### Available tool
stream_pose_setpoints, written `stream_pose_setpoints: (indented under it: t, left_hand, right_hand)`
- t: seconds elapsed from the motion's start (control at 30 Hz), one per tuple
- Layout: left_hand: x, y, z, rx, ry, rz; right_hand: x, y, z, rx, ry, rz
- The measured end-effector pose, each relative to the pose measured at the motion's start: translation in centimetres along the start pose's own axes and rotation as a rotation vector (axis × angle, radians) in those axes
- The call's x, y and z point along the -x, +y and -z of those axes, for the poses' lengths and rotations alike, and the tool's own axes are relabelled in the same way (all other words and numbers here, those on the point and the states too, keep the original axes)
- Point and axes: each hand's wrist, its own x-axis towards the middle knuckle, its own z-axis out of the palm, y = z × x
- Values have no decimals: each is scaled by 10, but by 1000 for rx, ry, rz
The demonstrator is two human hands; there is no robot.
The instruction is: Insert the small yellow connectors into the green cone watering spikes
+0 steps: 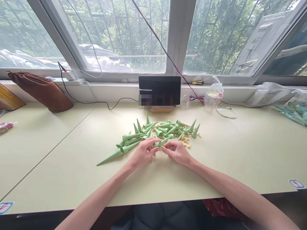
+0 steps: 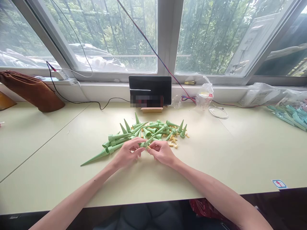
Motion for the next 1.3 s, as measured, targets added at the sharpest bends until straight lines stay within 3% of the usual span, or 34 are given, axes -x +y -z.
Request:
stream_pose_setpoints:
  t: [0.87,1.3]
  left_hand:
    - [0,0,1,18,-1,0]
    - [0,4,0,-60,16,-10]
  right_hand:
    - [-5,-10,2,-202,-91,-93]
    - [-3,-4,1,-105,-55,-28]
